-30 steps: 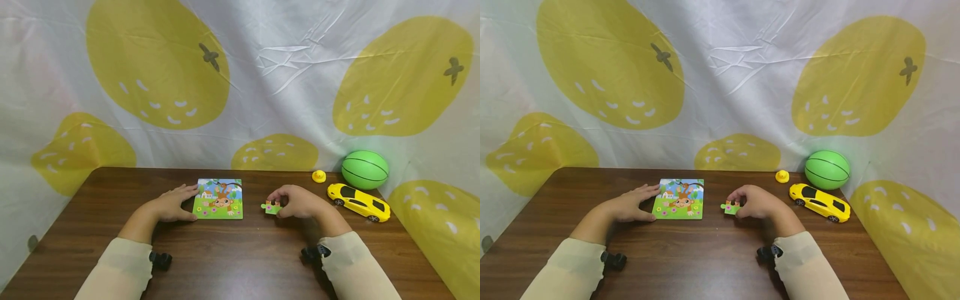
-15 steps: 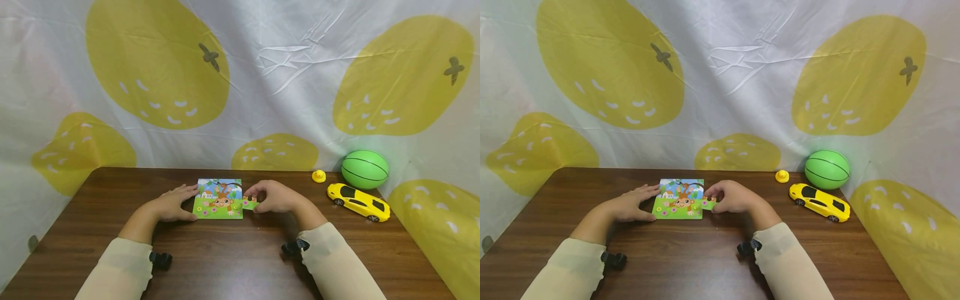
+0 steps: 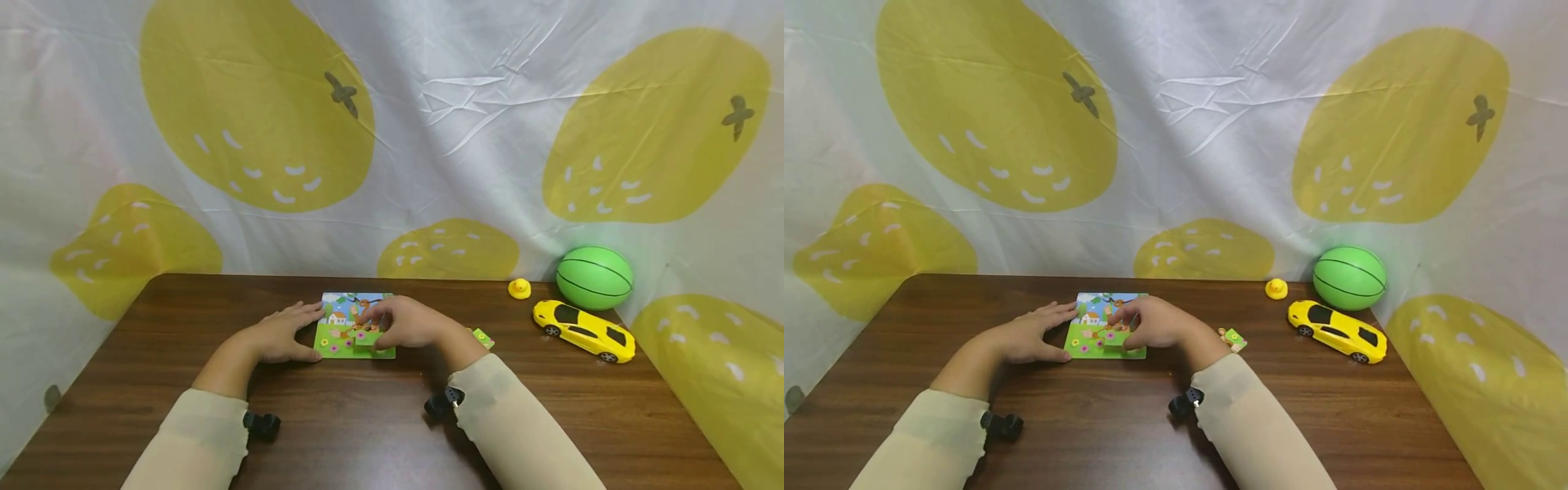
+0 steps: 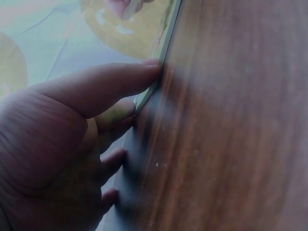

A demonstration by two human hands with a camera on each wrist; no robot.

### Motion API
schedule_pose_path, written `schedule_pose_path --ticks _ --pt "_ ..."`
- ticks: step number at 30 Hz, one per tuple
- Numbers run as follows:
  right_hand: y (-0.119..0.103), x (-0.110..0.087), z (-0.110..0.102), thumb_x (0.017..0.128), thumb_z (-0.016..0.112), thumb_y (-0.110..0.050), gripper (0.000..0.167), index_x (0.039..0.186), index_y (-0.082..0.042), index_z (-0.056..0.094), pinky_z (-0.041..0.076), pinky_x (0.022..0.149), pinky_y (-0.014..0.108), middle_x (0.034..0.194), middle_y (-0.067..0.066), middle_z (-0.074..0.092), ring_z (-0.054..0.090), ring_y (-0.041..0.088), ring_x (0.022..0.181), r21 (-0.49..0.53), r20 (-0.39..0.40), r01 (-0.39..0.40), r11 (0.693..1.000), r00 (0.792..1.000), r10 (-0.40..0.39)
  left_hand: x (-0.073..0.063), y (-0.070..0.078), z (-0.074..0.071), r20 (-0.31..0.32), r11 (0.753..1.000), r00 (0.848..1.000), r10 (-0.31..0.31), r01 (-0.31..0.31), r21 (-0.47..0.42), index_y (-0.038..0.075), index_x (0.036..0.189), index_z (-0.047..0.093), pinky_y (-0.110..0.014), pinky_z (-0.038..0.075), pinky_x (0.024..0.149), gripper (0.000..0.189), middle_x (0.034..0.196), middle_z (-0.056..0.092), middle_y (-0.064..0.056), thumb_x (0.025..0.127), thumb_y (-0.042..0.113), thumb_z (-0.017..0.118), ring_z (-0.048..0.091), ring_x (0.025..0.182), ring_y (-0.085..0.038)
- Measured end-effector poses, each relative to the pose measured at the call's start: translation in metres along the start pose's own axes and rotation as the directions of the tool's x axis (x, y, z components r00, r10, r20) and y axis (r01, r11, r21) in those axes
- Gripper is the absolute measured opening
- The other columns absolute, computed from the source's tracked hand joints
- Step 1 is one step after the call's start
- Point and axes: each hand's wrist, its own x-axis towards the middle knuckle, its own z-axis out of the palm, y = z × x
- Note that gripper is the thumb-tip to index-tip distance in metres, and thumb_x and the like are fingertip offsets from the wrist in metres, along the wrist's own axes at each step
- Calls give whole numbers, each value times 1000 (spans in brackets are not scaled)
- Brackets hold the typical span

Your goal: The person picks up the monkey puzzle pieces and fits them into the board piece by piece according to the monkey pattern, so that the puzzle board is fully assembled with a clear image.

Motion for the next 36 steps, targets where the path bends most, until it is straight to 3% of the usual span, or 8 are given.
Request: schedule_pose_path --ticks 5,13,17,28,36 --pt "-1 12 9 86 86 -15 48 133 -20 76 58 84 26 118 -5 77 65 9 97 21 13 -23 1000 1000 23 1 -1 -1 3 1000 1000 -1 1 -3 15 170 33 -79 9 128 95 181 21 -8 94 50 79 8 168 -45" --pt "4 24 19 82 86 -7 51 131 -12 77 53 66 21 95 -2 70 60 7 82 88 35 -54 995 998 51 1 -2 1 1 1000 1000 5 -5 -1 15 170 33 -79 9 128 95 181 21 -7 94 52 78 8 168 -44" --pt "5 26 20 80 86 -5 51 130 -9 77 51 64 19 92 -3 69 59 5 78 99 34 -61 993 998 58 1 -3 0 0 1000 1000 1 -1 -6 16 170 33 -79 9 128 95 181 21 -7 94 52 78 8 168 -44" --pt "0 28 21 78 87 -7 47 124 -11 81 54 84 22 107 2 75 63 10 94 -25 39 -25 999 999 26 1 -2 0 -3 1000 1000 -1 1 -16 15 170 34 -79 9 128 96 181 21 -7 93 51 79 8 168 -45" --pt "-4 27 20 81 87 -11 46 127 -13 80 54 89 25 112 1 74 63 12 101 -66 44 -34 997 998 37 2 -1 0 1 1000 1000 -2 2 -13 15 170 33 -79 9 128 96 181 21 -7 93 51 79 8 169 -44"
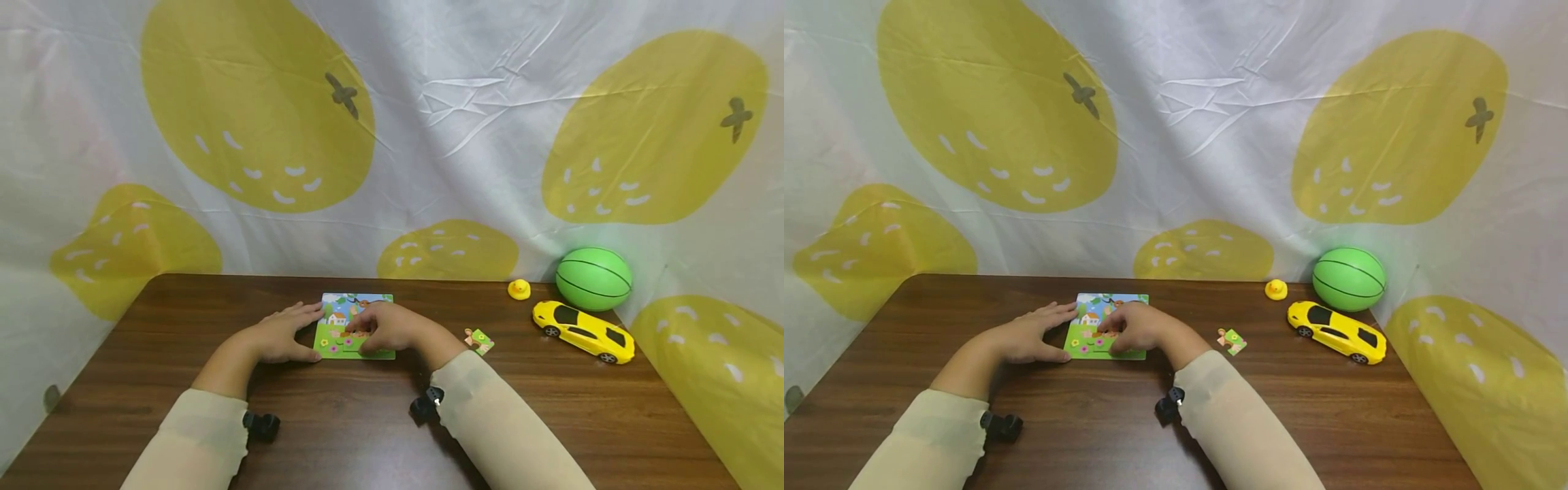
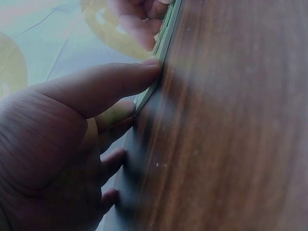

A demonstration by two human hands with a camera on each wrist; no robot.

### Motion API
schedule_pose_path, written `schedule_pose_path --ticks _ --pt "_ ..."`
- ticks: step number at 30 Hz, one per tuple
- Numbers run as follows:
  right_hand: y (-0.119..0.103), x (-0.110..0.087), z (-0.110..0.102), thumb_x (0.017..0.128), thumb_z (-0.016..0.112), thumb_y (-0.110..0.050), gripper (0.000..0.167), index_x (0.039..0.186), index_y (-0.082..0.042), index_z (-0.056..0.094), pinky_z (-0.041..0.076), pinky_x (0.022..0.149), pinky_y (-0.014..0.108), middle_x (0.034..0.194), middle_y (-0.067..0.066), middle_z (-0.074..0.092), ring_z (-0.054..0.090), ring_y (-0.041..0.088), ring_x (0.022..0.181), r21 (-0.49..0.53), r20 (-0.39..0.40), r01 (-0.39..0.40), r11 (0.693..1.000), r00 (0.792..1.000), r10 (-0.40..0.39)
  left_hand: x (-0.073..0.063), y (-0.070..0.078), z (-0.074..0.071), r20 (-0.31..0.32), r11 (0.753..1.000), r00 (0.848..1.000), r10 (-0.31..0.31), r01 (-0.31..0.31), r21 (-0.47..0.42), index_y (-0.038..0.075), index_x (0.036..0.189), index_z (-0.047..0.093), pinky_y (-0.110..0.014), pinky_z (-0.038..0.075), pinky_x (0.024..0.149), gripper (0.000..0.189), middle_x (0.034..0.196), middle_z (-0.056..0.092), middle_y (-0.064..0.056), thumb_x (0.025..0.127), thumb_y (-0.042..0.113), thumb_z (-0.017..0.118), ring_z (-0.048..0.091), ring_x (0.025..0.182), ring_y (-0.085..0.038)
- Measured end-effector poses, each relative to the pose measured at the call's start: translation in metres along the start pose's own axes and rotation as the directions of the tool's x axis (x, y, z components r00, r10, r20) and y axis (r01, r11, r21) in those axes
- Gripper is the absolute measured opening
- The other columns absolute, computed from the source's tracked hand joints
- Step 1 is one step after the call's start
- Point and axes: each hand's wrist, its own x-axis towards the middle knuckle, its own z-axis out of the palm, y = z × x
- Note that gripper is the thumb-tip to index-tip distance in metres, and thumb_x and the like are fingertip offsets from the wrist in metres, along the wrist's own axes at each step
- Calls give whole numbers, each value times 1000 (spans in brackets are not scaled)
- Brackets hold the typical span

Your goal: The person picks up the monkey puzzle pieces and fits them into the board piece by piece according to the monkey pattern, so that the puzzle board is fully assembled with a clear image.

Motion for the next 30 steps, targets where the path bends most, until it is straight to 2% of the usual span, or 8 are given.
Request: schedule_pose_path --ticks 8,16,24,30 --pt "3 2 0 82 88 -12 48 129 -17 79 53 86 25 109 -2 72 61 10 97 19 9 -41 999 999 41 0 0 0 1 1000 1000 0 0 6 16 170 33 -78 9 129 95 181 20 -6 94 51 78 8 169 -44" --pt "2 3 -2 83 88 -11 47 129 -17 79 52 81 23 104 -2 73 59 9 93 26 27 -37 999 999 36 0 -1 0 -1 1000 1000 2 -2 3 16 170 32 -79 8 128 96 182 20 -6 94 52 78 7 169 -44" --pt "1 4 -1 85 88 -14 44 128 -20 80 52 84 24 105 -3 73 60 8 95 -36 32 -32 999 999 33 -1 0 0 1 1000 1000 2 -2 -6 15 170 32 -80 7 128 96 182 20 -7 94 51 78 7 169 -45" --pt "2 4 -1 89 86 -13 41 129 -19 80 50 70 21 95 -4 68 58 7 78 -9 50 -28 1000 998 28 -1 0 0 3 1000 1000 -1 1 -8 16 170 32 -79 7 128 96 182 19 -7 94 51 78 6 169 -44"
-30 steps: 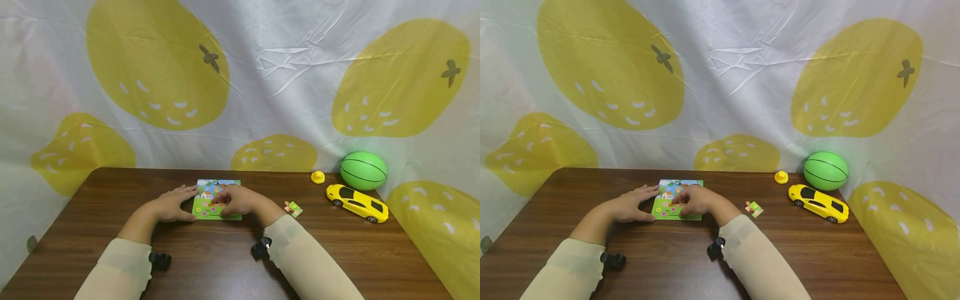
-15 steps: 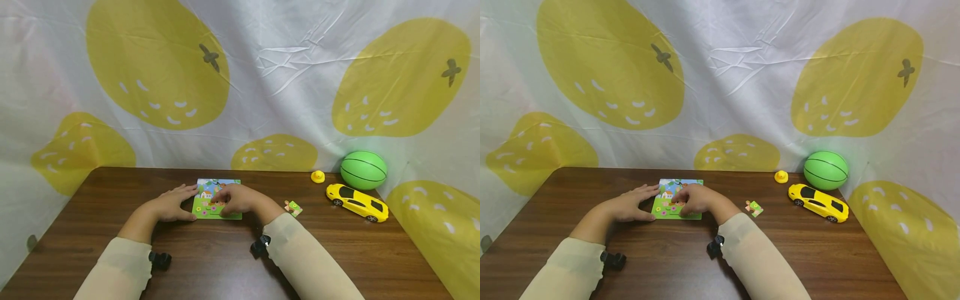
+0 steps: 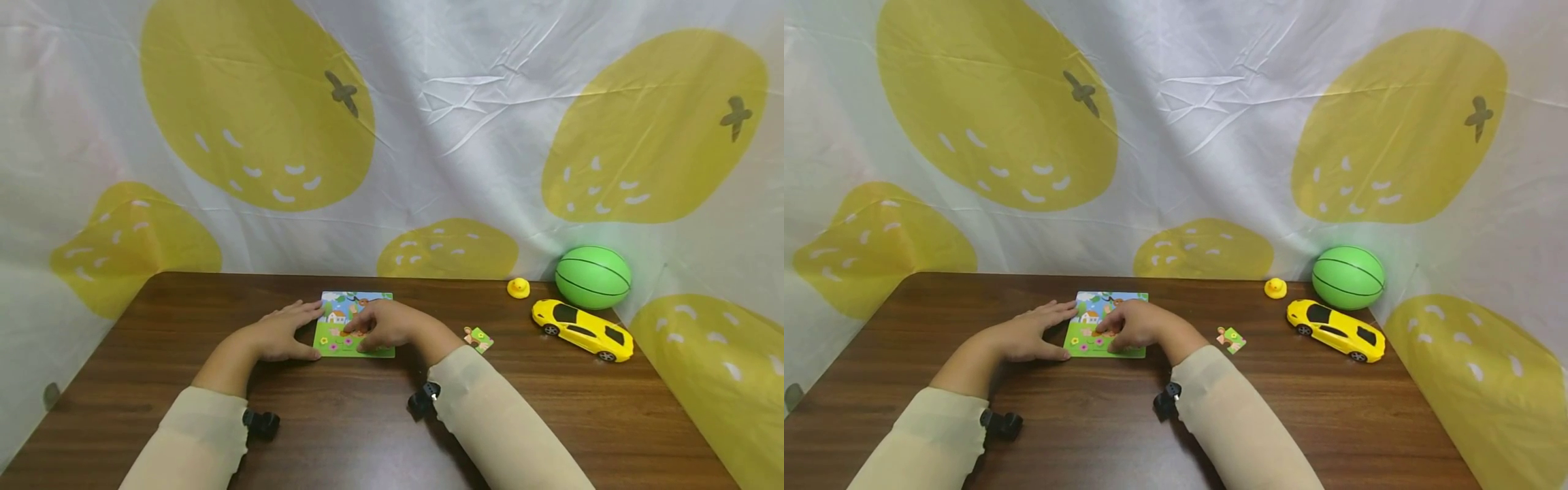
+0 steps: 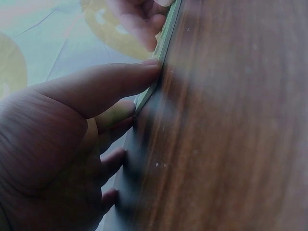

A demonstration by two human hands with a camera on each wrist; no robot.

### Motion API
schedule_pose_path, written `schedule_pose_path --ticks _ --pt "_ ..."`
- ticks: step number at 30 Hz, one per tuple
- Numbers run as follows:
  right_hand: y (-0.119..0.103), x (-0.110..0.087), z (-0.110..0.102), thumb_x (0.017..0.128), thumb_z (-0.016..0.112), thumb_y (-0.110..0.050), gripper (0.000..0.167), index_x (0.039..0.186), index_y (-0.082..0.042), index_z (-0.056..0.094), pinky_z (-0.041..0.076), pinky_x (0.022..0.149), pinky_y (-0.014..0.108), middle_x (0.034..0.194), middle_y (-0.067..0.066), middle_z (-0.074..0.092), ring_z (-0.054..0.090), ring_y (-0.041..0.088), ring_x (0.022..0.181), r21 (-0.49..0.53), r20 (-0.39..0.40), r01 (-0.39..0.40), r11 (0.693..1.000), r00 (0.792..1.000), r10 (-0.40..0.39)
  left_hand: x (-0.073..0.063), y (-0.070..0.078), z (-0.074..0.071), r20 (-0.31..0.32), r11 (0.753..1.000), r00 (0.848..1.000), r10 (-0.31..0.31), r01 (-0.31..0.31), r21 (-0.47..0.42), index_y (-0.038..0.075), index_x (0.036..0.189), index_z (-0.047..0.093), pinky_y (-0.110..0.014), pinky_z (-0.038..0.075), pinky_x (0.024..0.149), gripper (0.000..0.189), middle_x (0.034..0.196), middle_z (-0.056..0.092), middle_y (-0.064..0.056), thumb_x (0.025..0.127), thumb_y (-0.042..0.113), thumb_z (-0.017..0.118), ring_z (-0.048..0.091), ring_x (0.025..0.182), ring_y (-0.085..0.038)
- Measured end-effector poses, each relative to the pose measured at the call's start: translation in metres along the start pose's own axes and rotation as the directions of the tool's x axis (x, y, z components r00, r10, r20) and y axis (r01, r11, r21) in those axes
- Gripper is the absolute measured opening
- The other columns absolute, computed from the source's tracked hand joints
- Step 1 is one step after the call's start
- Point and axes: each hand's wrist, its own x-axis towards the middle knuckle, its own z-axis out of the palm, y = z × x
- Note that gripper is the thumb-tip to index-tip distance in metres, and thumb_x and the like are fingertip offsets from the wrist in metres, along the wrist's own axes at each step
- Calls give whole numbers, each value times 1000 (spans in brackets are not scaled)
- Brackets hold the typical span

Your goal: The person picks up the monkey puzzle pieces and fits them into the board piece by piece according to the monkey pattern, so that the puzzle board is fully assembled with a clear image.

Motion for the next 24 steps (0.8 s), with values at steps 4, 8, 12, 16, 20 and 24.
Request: schedule_pose_path --ticks 4,8,12,16,20,24 --pt "-2 1 0 90 84 -13 40 129 -19 79 48 65 21 88 -6 64 55 7 71 2 9 -15 1000 1000 15 0 -1 0 2 1000 1000 2 -2 -1 16 170 32 -79 7 128 96 182 19 -7 94 51 78 6 169 -44" --pt "-7 1 0 88 85 -14 41 129 -21 80 50 75 23 90 -8 68 57 7 81 -45 2 -37 998 999 37 0 -1 -1 -1 1000 1000 7 -7 2 16 170 32 -79 8 128 96 181 20 -7 94 51 79 7 169 -44" --pt "-10 2 0 89 86 -16 42 130 -23 80 51 84 26 95 -9 72 60 7 90 -80 -5 -50 996 999 50 0 0 -2 -1 1000 1000 7 -7 6 15 170 33 -79 8 128 96 181 21 -7 94 50 79 8 169 -44" --pt "-8 1 0 90 85 -15 41 130 -21 79 52 81 26 96 -6 72 60 8 89 -65 -2 -17 998 1000 17 -2 1 -3 0 1000 1000 4 -4 8 15 170 33 -79 8 128 95 181 21 -7 94 50 79 8 169 -44" --pt "-4 -10 -5 93 83 -17 47 139 -18 73 57 88 28 113 -2 75 67 10 101 3 -12 7 1000 1000 -7 -1 1 -2 2 1000 1000 0 0 16 15 170 33 -79 9 128 94 181 21 -7 94 49 78 8 169 -44" --pt "1 -29 -16 96 80 -20 51 146 -18 68 60 87 32 125 4 75 72 15 105 84 -61 8 996 998 -3 0 1 -1 -1 1000 1000 2 -2 31 16 170 33 -78 10 129 94 181 21 -7 94 50 78 9 168 -44"
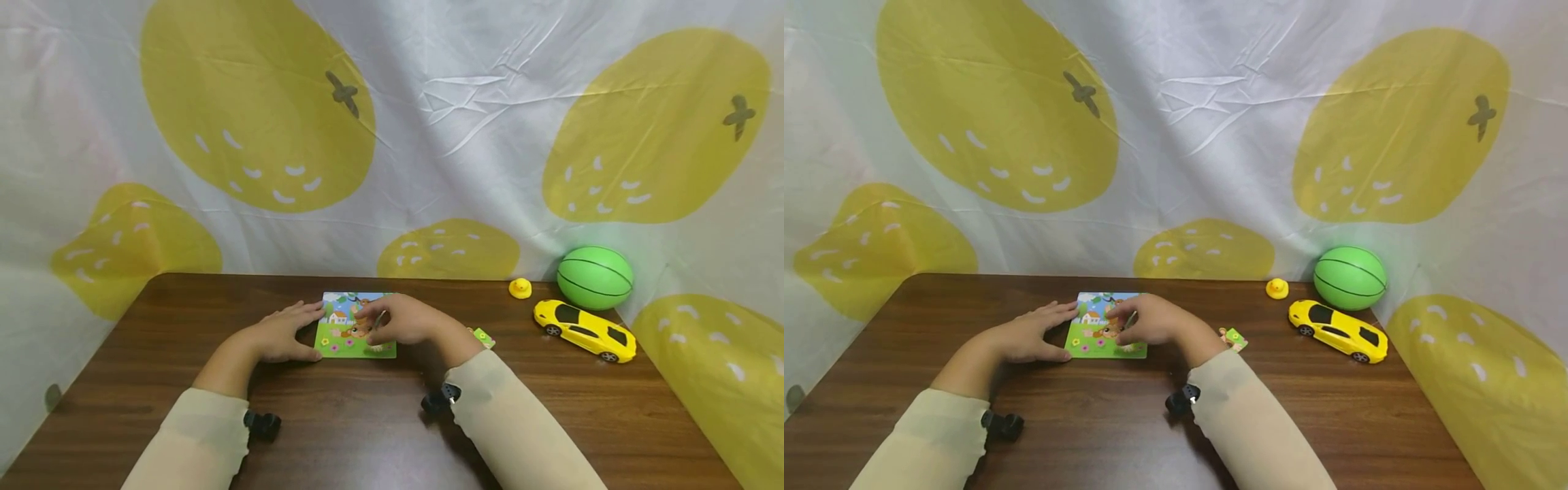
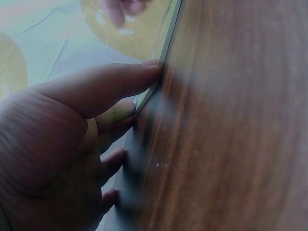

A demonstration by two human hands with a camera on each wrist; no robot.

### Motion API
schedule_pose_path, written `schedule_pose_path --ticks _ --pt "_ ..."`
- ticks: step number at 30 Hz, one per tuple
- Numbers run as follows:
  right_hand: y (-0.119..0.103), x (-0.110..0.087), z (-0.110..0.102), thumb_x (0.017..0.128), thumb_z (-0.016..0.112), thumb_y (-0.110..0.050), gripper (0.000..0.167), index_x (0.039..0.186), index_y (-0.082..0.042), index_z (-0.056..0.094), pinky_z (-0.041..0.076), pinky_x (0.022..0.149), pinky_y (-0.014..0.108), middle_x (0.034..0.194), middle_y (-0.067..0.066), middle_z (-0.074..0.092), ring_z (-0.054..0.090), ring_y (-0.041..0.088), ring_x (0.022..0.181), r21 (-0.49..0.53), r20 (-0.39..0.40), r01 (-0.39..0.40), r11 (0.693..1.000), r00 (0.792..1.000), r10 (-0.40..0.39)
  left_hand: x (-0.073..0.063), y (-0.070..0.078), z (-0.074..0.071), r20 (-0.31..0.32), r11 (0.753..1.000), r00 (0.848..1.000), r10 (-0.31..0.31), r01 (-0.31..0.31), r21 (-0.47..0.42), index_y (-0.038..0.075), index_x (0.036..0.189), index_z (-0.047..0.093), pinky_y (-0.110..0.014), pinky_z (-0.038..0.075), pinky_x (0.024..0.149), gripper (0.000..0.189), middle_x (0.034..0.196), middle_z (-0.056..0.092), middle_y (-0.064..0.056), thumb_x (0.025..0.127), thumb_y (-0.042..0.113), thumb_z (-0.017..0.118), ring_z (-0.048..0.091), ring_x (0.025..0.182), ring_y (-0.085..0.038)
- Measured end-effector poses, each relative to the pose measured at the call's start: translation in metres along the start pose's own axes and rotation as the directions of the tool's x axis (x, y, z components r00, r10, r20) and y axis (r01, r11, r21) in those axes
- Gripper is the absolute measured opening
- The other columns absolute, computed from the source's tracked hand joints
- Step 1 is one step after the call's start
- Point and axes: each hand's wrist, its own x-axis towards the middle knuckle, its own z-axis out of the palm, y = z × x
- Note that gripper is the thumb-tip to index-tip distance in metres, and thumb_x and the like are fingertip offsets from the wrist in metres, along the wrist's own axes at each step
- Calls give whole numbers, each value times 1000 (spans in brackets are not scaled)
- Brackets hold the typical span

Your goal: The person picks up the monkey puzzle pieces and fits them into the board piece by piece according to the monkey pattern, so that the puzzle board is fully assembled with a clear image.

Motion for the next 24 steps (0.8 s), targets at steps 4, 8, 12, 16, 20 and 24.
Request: schedule_pose_path --ticks 4,8,12,16,20,24 --pt "10 -22 -13 94 82 -21 49 141 -16 71 56 81 32 121 8 76 69 16 95 41 -90 -1 999 996 5 2 1 1 -7 1000 1000 3 -3 3 17 170 34 -77 11 129 95 181 21 -6 93 51 79 9 169 -43" --pt "26 -46 -27 93 83 -20 45 137 -14 74 56 83 31 119 8 78 66 13 97 39 -174 -25 999 984 32 2 1 3 -9 1000 1000 8 -8 8 16 169 34 -78 11 129 96 181 22 -7 92 51 79 9 169 -44" --pt "43 -74 -40 94 82 -21 43 136 -16 74 57 73 30 121 11 77 66 13 89 62 -229 -72 995 970 85 3 2 4 -10 1000 1000 12 -12 8 16 169 35 -77 11 129 96 181 22 -6 92 51 80 9 169 -43" --pt "61 -100 -51 94 83 -20 46 138 -12 72 59 65 32 121 17 74 65 17 81 110 -256 -109 988 957 134 5 2 5 -10 1000 1000 23 -23 3 16 169 35 -78 11 129 96 181 22 -6 92 50 80 9 169 -44" --pt "77 -121 -59 94 83 -18 49 140 -5 70 63 71 33 120 21 72 69 17 88 154 -267 -140 978 947 178 7 2 6 -6 1000 1000 27 -27 11 16 169 34 -79 12 128 97 181 23 -7 92 53 80 10 168 -44" --pt "89 -132 -65 94 81 -15 50 141 -2 68 61 74 28 121 22 72 69 15 94 187 -284 -154 970 937 203 6 2 5 -7 1000 1000 24 -24 10 16 170 33 -80 11 127 98 181 22 -8 92 54 79 9 168 -46"
